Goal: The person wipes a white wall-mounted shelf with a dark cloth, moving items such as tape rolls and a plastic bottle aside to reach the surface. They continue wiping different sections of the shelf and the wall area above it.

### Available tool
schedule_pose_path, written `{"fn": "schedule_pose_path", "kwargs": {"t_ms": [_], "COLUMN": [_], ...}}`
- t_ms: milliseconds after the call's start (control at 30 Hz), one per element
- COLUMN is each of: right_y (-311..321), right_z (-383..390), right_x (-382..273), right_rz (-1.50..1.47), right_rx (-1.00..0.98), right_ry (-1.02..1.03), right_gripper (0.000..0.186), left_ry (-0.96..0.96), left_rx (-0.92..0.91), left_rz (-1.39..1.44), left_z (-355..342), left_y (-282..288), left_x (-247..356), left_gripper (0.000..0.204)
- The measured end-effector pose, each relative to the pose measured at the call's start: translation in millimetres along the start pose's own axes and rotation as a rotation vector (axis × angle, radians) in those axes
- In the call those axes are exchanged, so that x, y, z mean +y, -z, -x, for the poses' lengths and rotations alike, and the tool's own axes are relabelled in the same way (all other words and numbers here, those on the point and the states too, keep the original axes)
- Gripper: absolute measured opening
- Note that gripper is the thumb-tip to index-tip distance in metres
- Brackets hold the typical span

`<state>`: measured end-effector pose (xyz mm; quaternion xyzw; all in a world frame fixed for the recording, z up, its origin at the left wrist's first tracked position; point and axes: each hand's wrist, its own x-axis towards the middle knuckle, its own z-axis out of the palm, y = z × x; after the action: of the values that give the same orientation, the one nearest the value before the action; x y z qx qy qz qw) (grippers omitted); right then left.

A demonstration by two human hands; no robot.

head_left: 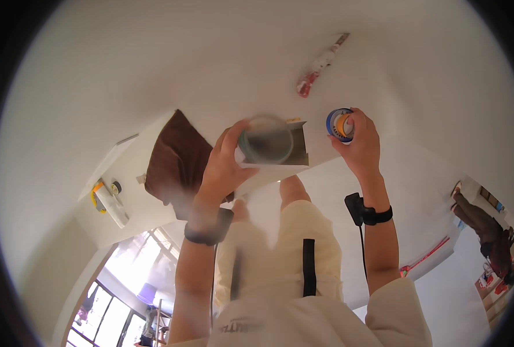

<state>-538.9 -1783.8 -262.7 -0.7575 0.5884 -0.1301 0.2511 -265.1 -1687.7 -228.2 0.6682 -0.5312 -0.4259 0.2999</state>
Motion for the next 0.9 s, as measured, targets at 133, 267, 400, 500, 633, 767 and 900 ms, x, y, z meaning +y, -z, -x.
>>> {"fn": "schedule_pose_path", "kwargs": {"t_ms": [133, 267, 400, 500, 633, 767, 900], "right_y": [-19.1, -47.9, -74.6, -106.9, -172.4, -251.2, -307.6], "right_z": [2.8, 29.6, 61.6, 94.9, 124.0, 151.0, 185.7], "right_x": [-28.6, -75.0, -172.2, -253.6, -350.8, -459.0, -549.9], "right_rz": [0.035, 0.058, -0.128, -0.206, -0.258, -0.348, -0.282], "right_rx": [0.137, 0.091, 0.042, -0.029, -0.152, -0.374, -0.448], "right_ry": [0.204, 0.237, 0.204, 0.079, 0.418, 0.526, 0.72], "right_gripper": [0.059, 0.056, 0.052, 0.052, 0.055, 0.052, 0.052], "left_ry": [0.069, -0.007, -0.042, 0.105, 0.11, 0.238, 0.418], "left_rx": [0.096, 0.252, 0.348, 0.405, 0.705, 0.966, 1.168], "left_rz": [0.041, 0.283, 0.181, 0.137, 0.281, 0.092, 0.079], "left_z": [26.7, 70.7, 138.8, 205.6, 283.0, 371.1, 443.1], "left_y": [25.8, 54.7, 124.7, 198.2, 266.0, 355.7, 422.2], "left_x": [-15.4, -46.1, -89.0, -128.9, -197.8, -283.0, -345.0], "left_gripper": [0.085, 0.084, 0.088, 0.093, 0.09, 0.088, 0.085]}}
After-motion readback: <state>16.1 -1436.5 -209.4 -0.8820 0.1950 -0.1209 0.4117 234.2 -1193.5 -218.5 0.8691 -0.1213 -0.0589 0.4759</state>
